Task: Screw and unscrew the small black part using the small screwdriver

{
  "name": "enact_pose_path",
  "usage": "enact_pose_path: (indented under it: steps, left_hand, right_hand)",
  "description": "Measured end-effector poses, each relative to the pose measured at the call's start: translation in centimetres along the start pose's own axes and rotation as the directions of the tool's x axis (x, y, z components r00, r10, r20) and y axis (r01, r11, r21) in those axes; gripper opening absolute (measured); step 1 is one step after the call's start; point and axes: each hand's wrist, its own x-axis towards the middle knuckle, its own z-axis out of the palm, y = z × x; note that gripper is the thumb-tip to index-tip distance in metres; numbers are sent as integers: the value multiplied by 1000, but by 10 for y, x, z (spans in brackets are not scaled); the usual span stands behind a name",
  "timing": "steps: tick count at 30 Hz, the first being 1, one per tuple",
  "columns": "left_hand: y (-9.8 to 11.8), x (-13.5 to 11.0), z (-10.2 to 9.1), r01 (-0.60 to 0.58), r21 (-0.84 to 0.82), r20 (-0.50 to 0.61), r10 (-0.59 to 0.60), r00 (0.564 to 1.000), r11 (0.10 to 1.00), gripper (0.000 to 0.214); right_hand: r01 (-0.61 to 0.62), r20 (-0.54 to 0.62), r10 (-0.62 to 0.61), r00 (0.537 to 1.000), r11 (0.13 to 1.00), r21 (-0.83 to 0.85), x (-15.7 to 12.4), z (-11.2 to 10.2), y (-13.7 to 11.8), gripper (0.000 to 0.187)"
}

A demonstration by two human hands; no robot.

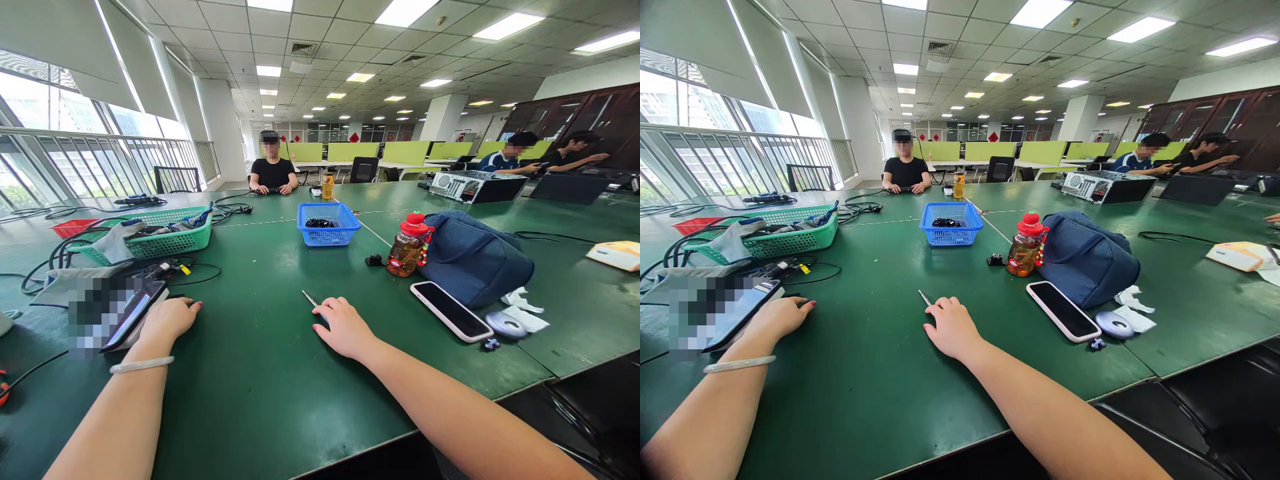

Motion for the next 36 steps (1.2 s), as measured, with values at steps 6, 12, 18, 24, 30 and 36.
enact_pose_path:
  steps: [6,12,18,24,30,36]
  left_hand:
    - [6,-5,-9,35,21,37,-36,999,999,54]
    - [12,-5,-8,25,38,42,-27,999,999,56]
    - [12,-8,-6,31,-37,-68,-33,997,999,35]
    - [12,-8,-2,-27,-73,-139,17,990,997,29]
    - [18,-17,-14,-42,-134,-259,6,966,990,33]
    - [8,-31,-41,57,-72,-304,-76,950,996,51]
  right_hand:
    - [-3,1,3,1000,1000,-2,0,1,-1,34]
    - [-7,-4,7,1000,1000,2,-1,1,0,32]
    - [-7,-3,7,1000,1000,-4,0,1,0,34]
    - [-3,-4,3,1000,1000,-2,-1,0,-1,34]
    - [-3,-10,3,1000,1000,-5,0,1,-1,33]
    - [-3,-6,3,1000,1000,-10,-1,0,-1,33]
